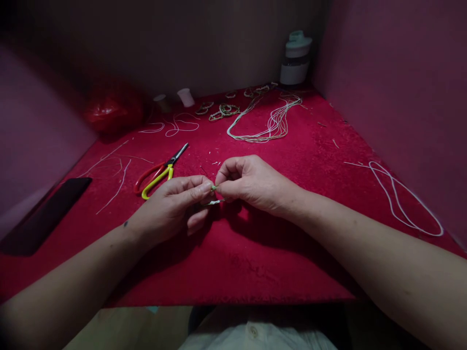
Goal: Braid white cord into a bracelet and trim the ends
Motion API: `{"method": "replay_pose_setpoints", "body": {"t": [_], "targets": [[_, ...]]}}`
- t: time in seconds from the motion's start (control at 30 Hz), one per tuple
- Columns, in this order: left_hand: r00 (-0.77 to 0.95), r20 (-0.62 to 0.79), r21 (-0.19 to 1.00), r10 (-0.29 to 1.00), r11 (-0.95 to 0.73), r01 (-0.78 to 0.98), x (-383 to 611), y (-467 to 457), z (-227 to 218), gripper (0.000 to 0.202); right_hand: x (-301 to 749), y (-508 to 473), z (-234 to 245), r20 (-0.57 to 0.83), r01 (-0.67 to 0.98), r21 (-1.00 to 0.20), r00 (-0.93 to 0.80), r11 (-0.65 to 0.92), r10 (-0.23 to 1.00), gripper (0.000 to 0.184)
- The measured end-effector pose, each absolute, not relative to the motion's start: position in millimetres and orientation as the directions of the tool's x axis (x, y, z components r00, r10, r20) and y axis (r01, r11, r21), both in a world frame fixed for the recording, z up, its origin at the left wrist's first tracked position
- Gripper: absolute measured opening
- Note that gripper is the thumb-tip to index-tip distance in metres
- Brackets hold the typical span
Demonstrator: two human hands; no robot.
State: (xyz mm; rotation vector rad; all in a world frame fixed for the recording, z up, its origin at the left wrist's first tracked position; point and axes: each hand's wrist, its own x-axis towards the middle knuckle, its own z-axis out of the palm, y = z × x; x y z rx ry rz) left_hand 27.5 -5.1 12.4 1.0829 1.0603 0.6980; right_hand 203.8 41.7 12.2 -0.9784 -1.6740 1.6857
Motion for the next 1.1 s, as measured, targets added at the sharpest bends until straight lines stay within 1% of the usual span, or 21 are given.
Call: {"method": "replay_pose_setpoints", "body": {"t": [0.1, 0.23, 0.3, 0.37, 0.47, 0.57, 0.63, 0.67, 0.7, 0.77, 0.8, 0.83, 0.87, 0.9, 1.03, 1.1], "targets": [[0.335, -0.320, 0.947, 0.886, 0.310, 0.085, 29, -6, 13, 0.028, 203, 40, 11, -0.051, 0.104, -0.995, -0.583, 0.012, 0.811, 0.005], [0.292, -0.313, 0.948, 0.904, 0.279, 0.152, 30, -6, 15, 0.029, 204, 37, 9, 0.088, 0.170, -0.960, -0.576, 0.224, 0.813, 0.005], [0.291, -0.312, 0.948, 0.905, 0.277, 0.155, 30, -7, 16, 0.029, 205, 35, 9, 0.135, 0.199, -0.933, -0.577, 0.300, 0.805, 0.005], [0.295, -0.307, 0.951, 0.905, 0.282, 0.123, 30, -8, 17, 0.028, 206, 34, 9, 0.161, 0.206, -0.920, -0.574, 0.332, 0.803, 0.004], [0.310, -0.290, 0.957, 0.905, 0.283, 0.067, 30, -8, 17, 0.022, 205, 34, 9, 0.174, 0.200, -0.923, -0.549, 0.330, 0.818, 0.004], [0.300, -0.258, 0.966, 0.918, 0.241, 0.096, 32, -9, 16, 0.015, 203, 33, 10, 0.154, 0.198, -0.933, -0.533, 0.300, 0.832, 0.007], [0.246, -0.196, 0.970, 0.949, 0.151, 0.190, 33, -10, 14, 0.012, 202, 33, 10, 0.125, 0.201, -0.942, -0.531, 0.269, 0.838, 0.009], [0.209, -0.121, 0.962, 0.970, 0.063, 0.265, 34, -11, 13, 0.010, 202, 33, 10, 0.104, 0.202, -0.948, -0.532, 0.245, 0.840, 0.009], [0.175, -0.014, 0.934, 0.984, -0.050, 0.354, 34, -12, 11, 0.009, 201, 32, 11, 0.078, 0.199, -0.957, -0.532, 0.213, 0.843, 0.010], [0.156, 0.223, 0.803, 0.962, -0.273, 0.530, 35, -13, 8, 0.008, 201, 32, 11, 0.007, 0.176, -0.977, -0.536, 0.120, 0.844, 0.013], [0.172, 0.311, 0.726, 0.935, -0.351, 0.592, 34, -14, 8, 0.008, 201, 32, 11, -0.028, 0.155, -0.986, -0.541, 0.067, 0.840, 0.015], [0.192, 0.358, 0.667, 0.914, -0.394, 0.632, 34, -14, 7, 0.008, 201, 32, 11, -0.058, 0.128, -0.992, -0.548, 0.014, 0.835, 0.018], [0.203, 0.367, 0.642, 0.908, -0.405, 0.651, 33, -14, 7, 0.007, 202, 32, 10, -0.082, 0.099, -0.995, -0.553, -0.033, 0.829, 0.020], [0.202, 0.352, 0.647, 0.914, -0.393, 0.653, 33, -14, 8, 0.007, 202, 32, 9, -0.100, 0.071, -0.995, -0.558, -0.073, 0.824, 0.021], [0.151, 0.186, 0.800, 0.971, -0.239, 0.551, 31, -13, 9, 0.010, 204, 36, 3, -0.140, -0.056, -0.977, -0.567, -0.207, 0.812, 0.020], [0.158, 0.123, 0.844, 0.980, -0.187, 0.502, 30, -12, 8, 0.012, 205, 39, 1, -0.145, -0.124, -0.958, -0.571, -0.260, 0.808, 0.017]]}}
